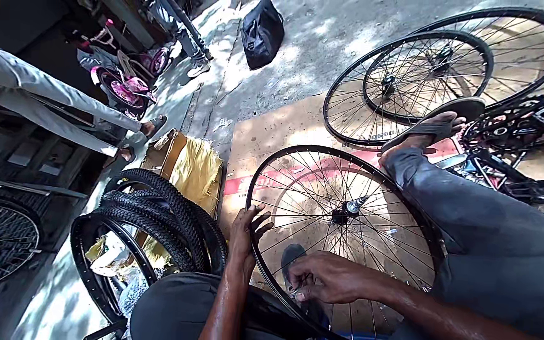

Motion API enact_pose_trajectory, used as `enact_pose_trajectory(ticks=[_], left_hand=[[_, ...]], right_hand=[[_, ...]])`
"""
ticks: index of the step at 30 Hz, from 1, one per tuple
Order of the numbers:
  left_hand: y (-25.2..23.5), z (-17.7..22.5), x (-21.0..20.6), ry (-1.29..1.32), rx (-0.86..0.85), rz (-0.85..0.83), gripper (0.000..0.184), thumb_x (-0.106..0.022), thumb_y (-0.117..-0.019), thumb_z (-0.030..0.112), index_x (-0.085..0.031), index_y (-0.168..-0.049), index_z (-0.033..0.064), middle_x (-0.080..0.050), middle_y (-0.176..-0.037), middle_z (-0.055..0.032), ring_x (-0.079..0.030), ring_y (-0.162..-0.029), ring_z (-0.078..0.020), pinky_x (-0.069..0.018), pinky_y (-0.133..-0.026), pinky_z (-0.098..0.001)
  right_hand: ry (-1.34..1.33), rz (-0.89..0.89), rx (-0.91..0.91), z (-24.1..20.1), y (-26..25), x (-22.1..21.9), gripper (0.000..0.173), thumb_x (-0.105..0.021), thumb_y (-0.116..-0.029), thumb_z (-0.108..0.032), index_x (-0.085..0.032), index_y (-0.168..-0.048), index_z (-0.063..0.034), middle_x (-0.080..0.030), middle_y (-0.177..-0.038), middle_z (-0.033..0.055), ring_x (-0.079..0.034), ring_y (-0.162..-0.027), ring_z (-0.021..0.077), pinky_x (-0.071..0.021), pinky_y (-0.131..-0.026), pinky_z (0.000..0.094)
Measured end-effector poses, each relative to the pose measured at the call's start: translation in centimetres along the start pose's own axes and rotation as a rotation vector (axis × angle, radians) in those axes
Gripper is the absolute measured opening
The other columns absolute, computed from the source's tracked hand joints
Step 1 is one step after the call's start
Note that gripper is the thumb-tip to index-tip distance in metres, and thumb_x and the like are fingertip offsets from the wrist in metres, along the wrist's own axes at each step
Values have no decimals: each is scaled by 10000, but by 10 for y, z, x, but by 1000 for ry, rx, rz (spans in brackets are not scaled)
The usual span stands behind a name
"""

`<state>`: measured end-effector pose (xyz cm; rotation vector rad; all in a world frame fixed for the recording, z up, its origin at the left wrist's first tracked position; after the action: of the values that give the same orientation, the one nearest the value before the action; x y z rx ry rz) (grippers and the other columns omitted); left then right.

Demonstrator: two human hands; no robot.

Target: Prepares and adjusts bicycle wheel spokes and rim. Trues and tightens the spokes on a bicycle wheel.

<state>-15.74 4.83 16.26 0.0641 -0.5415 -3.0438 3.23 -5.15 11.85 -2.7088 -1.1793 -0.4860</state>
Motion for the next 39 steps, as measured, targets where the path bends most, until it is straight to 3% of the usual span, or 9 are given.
enact_pose_trajectory(ticks=[9, 14, 19, 21, 25, 28, 31, 35, 39], left_hand=[[40, -22, -11, 249, -57, -107, 343, -483, -1061, 115, -519, -1399, 65, -589, -1438, -137, -611, -1276, -301, -519, -1046, -465], [31, -18, -9, 269, 64, -57, 594, -295, -1075, 569, -598, -1323, 122, -670, -1320, -132, -703, -1107, -305, -590, -909, -443], [26, -17, -8, 239, 95, 13, 393, -319, -1114, 330, -623, -1212, 101, -707, -1234, -152, -744, -905, -258, -601, -711, -332], [26, -16, -9, 246, 79, -4, 409, -308, -1116, 334, -624, -1222, 97, -699, -1243, -155, -736, -928, -260, -599, -745, -347], [25, -19, -9, 250, 71, -6, 419, -306, -1114, 360, -625, -1223, 112, -705, -1238, -142, -738, -925, -251, -596, -719, -339], [26, -18, -10, 269, 67, -17, 419, -314, -1112, 355, -636, -1194, 100, -708, -1225, -150, -741, -911, -255, -602, -714, -337], [26, -19, -11, 285, 63, -9, 415, -312, -1111, 354, -636, -1159, 100, -717, -1205, -156, -747, -873, -250, -600, -676, -322], [25, -19, -10, 272, 75, -12, 418, -317, -1110, 373, -632, -1197, 113, -709, -1228, -150, -743, -903, -257, -598, -697, -330], [27, -19, -11, 264, 73, -16, 403, -327, -1110, 362, -634, -1189, 113, -706, -1232, -144, -739, -907, -249, -598, -709, -331]], right_hand=[[484, 424, 33, 0, 30, 40, 137, -691, -965, -352, -728, -997, -224, -686, -963, -65, -646, -987, 111, -531, -894, 344], [360, 339, 112, -1, -3, 13, 198, -597, -1034, -323, -733, -1097, -193, -713, -1023, -25, -664, -1016, 138, -525, -944, 386], [141, 371, -85, -6, -18, 3, 364, -800, -889, -275, -682, -1224, -193, -710, -855, 7, -659, -712, 158, -559, -704, 396], [284, 421, -147, -6, -23, -5, 189, -716, -887, -205, -713, -1076, -188, -700, -790, 24, -684, -724, 214, -546, -658, 463], [73, 160, -119, -11, -15, 15, 356, -768, -914, -364, -670, -1177, -145, -703, -960, 33, -663, -850, 191, -531, -823, 452], [-51, 223, -165, -12, -12, 18, 226, -804, -896, -287, -712, -1048, -147, -692, -940, -4, -641, -778, 125, -546, -749, 361], [227, 338, -266, -16, -24, -1, 191, -695, -891, -146, -681, -1081, -162, -700, -841, 48, -686, -788, 241, -538, -704, 485], [86, 140, -141, -13, -14, 15, 362, -758, -921, -345, -651, -1193, -132, -697, -953, 51, -664, -860, 208, -521, -845, 465], [-9, 274, -202, -13, -11, 13, 226, -802, -891, -266, -698, -1057, -154, -701, -914, -14, -659, -766, 119, -560, -731, 356]])
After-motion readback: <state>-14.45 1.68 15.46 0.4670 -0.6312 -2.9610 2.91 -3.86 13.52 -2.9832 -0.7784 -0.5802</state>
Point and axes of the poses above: each hand's wrist, its own y-axis away from the middle knuckle, its own x-axis out of the back of the hand, z = x × y, the point moved 1 cm from there along -y, towards the middle knuckle
